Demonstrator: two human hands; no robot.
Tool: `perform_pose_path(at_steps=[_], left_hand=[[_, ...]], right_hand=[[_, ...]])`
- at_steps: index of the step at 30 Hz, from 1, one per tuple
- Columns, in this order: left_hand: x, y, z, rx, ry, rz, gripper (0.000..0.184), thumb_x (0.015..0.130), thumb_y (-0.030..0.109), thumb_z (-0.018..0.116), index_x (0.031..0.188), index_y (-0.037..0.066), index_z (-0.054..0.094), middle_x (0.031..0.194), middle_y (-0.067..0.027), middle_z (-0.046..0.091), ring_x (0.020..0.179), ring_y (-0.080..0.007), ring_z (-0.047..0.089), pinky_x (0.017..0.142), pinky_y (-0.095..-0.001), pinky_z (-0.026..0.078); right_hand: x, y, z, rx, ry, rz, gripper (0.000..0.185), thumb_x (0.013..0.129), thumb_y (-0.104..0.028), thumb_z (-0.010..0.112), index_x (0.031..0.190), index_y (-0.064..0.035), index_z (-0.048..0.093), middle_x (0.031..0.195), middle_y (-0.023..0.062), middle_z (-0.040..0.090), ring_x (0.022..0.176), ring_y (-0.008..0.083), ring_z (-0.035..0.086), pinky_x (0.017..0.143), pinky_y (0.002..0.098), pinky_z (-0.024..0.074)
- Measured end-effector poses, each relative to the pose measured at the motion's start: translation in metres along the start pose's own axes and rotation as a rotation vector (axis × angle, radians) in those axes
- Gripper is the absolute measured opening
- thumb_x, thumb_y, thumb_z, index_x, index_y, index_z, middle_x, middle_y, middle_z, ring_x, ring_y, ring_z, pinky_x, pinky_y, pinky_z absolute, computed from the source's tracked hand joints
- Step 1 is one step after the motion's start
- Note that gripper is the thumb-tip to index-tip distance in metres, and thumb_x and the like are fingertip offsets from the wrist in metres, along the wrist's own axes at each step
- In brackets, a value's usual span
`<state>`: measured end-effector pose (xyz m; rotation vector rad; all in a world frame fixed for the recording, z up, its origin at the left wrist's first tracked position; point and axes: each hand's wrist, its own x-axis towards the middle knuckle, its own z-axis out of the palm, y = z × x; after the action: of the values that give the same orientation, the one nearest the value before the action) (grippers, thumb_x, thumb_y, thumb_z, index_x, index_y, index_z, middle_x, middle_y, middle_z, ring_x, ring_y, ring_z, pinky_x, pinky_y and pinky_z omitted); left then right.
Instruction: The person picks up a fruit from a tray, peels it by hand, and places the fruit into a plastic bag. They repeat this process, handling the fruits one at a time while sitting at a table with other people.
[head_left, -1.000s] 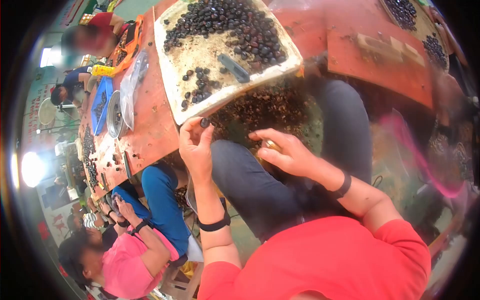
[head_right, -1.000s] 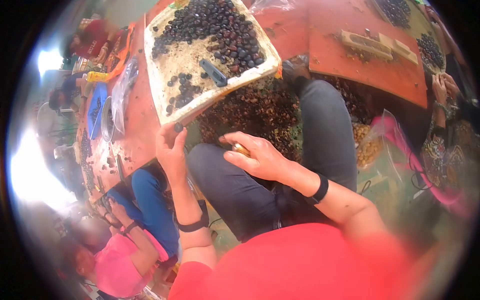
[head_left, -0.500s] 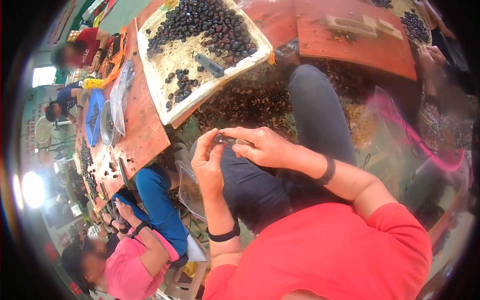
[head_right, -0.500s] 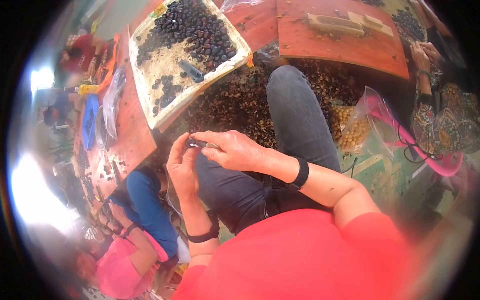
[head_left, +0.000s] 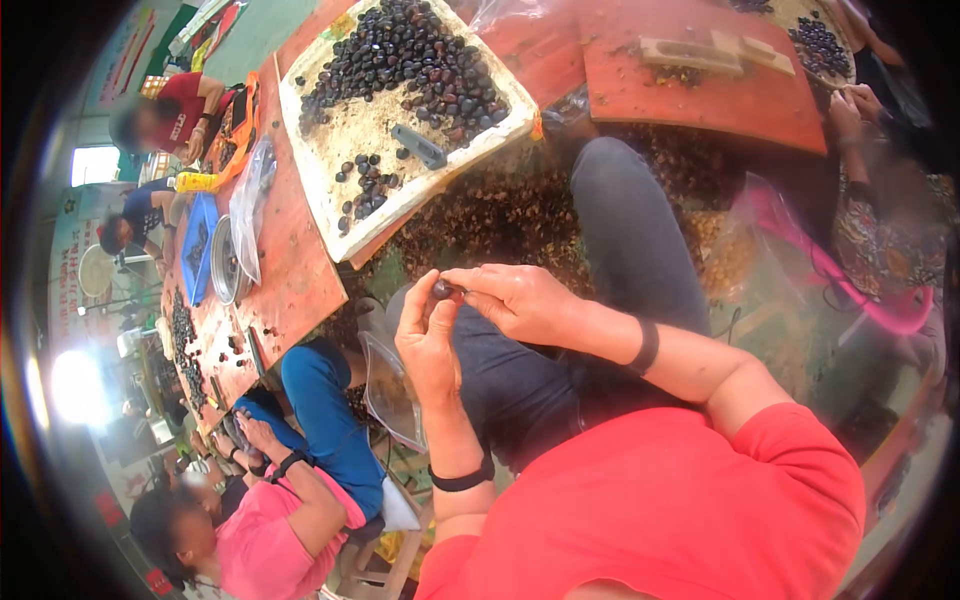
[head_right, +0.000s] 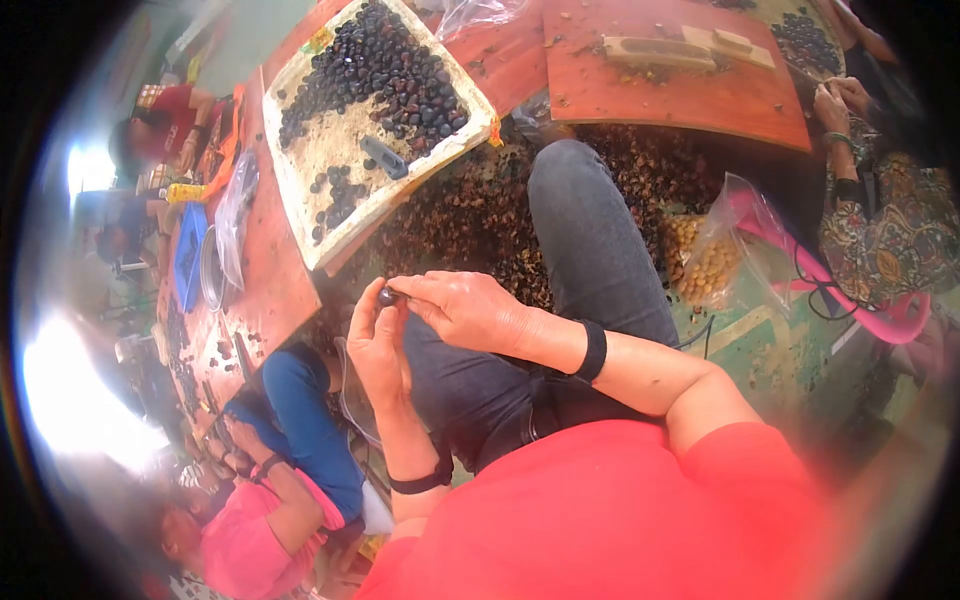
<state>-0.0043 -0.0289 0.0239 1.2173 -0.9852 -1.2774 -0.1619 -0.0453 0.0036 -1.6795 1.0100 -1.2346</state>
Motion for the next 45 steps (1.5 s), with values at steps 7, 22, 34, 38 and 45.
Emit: perform_pose_path(at_steps=[7,22,34,38,45], left_hand=[[-0.003,-0.006,0.007,-0.069,0.109,-0.004,0.030,0.089,-0.005,0.058,0.119,-0.002,0.055,0.109,-0.0073,0.060,0.099,-0.0134,0.059,0.087,-0.0264,0.052],[-0.004,-0.013,-0.004,-0.222,0.089,-0.114,0.033,0.089,-0.004,0.059,0.121,-0.001,0.053,0.109,-0.0081,0.060,0.096,-0.0151,0.061,0.087,-0.0291,0.053],[-0.005,-0.005,-0.008,-0.135,0.052,-0.119,0.028,0.088,-0.002,0.062,0.115,0.000,0.056,0.104,-0.0067,0.063,0.093,-0.0139,0.062,0.082,-0.0273,0.054],[-0.006,-0.005,-0.002,-0.144,0.074,-0.118,0.027,0.089,-0.002,0.060,0.115,-0.001,0.055,0.108,-0.0083,0.061,0.094,-0.0146,0.062,0.082,-0.0278,0.054],[-0.010,-0.013,0.007,-0.174,0.121,-0.066,0.025,0.091,-0.002,0.057,0.116,-0.002,0.055,0.110,-0.0091,0.061,0.094,-0.0152,0.062,0.083,-0.0286,0.054]], right_hand=[[0.000,0.000,0.004,0.098,-0.014,0.041,0.032,0.089,-0.009,0.059,0.120,-0.0056,0.060,0.107,0.0172,0.066,0.096,0.0330,0.065,0.078,0.0378,0.0540],[0.004,0.003,-0.012,0.105,-0.234,0.153,0.039,0.088,-0.019,0.061,0.125,-0.0046,0.056,0.106,0.0216,0.065,0.096,0.0386,0.063,0.078,0.0436,0.0518],[0.000,0.002,-0.013,-0.077,-0.135,-0.043,0.033,0.085,-0.015,0.063,0.116,-0.0080,0.060,0.099,0.0145,0.068,0.089,0.0339,0.066,0.072,0.0414,0.0544],[-0.002,0.003,-0.005,-0.105,-0.082,-0.058,0.031,0.085,-0.015,0.062,0.115,-0.0086,0.061,0.092,0.0127,0.067,0.083,0.0324,0.066,0.066,0.0394,0.0547],[0.000,0.005,-0.005,-0.055,-0.049,-0.081,0.034,0.085,-0.013,0.060,0.119,-0.0087,0.059,0.092,0.0156,0.067,0.083,0.0345,0.065,0.067,0.0411,0.0543]])
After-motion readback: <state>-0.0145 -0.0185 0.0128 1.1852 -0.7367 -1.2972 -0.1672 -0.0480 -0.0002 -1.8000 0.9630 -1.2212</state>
